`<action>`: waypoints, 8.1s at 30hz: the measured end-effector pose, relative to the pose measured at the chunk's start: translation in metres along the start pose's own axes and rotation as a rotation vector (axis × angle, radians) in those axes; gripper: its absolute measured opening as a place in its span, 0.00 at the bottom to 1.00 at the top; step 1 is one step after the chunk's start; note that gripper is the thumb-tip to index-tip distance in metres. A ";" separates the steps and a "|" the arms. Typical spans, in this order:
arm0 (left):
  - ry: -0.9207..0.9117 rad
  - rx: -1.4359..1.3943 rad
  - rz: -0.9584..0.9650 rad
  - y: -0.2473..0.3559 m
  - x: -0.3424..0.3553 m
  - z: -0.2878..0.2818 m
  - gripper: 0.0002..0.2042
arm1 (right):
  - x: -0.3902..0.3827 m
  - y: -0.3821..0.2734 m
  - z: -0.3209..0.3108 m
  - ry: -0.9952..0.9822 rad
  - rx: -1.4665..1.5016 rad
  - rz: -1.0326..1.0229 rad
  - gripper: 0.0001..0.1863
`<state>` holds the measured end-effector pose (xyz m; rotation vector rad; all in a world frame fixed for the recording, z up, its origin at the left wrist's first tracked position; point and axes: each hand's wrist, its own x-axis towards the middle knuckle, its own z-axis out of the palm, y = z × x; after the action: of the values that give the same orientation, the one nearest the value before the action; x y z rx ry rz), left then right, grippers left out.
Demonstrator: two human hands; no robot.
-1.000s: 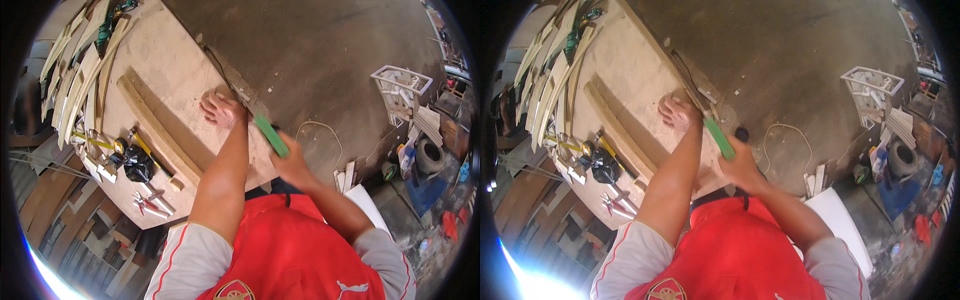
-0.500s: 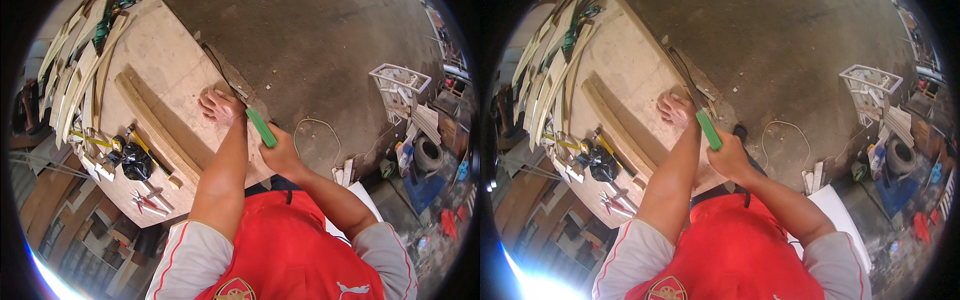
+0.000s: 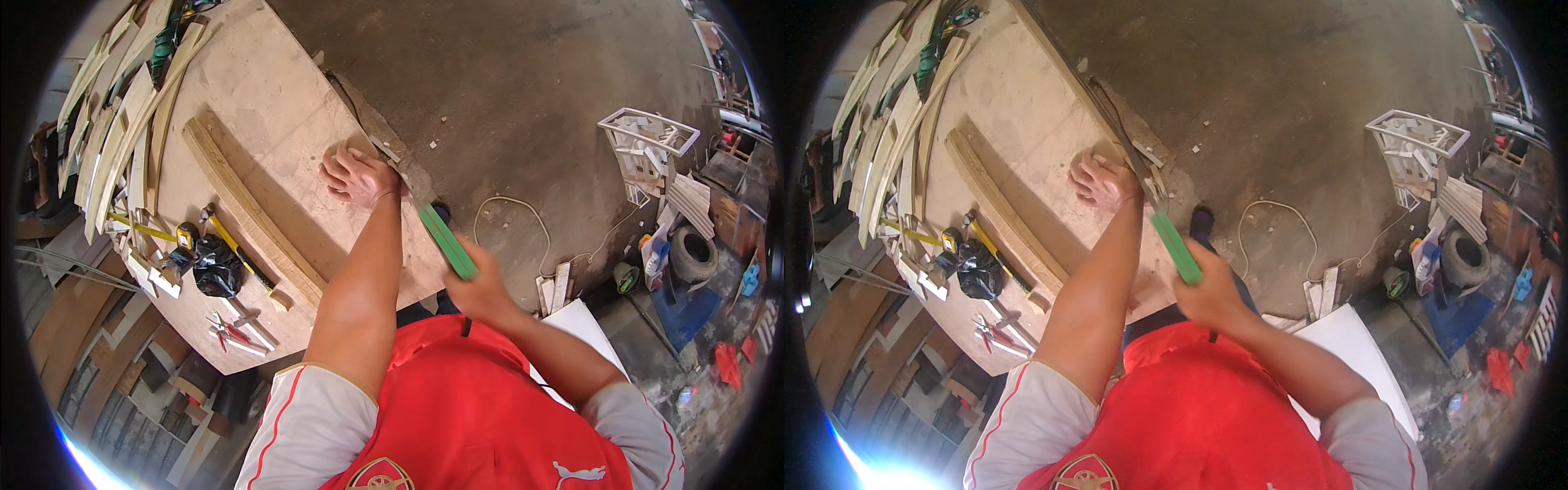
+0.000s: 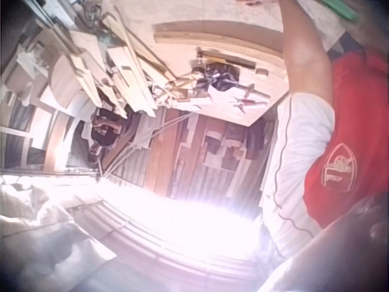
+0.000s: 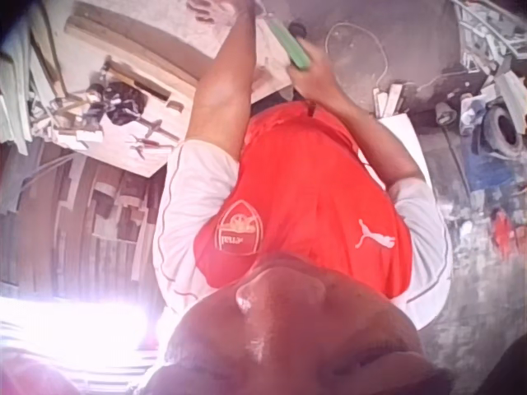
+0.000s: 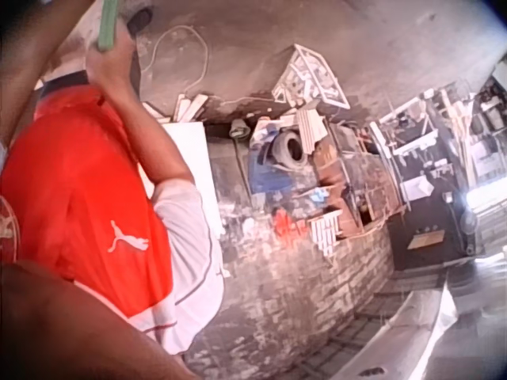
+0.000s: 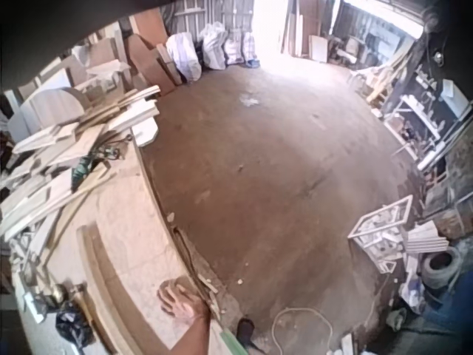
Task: The person uses a handsaw to cut a piece of wood on a workbench, then uses a tape measure and a small block to check the length of a long wooden beam.
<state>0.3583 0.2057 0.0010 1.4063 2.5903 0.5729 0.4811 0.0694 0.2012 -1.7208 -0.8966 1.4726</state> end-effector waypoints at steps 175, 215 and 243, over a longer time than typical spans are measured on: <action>-0.034 -0.005 0.035 -0.006 -0.001 -0.002 0.16 | 0.010 0.031 0.014 0.059 0.003 -0.139 0.16; 0.068 0.048 0.081 -0.011 -0.009 0.015 0.15 | 0.027 0.033 0.011 0.013 -0.072 0.065 0.10; -0.025 -0.165 0.786 -0.046 -0.014 -0.015 0.15 | -0.053 0.106 -0.047 0.339 -0.109 -0.176 0.05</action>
<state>0.3260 0.1675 -0.0041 2.3179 1.8307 0.8133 0.5284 -0.0338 0.1438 -1.8474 -0.9292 0.9960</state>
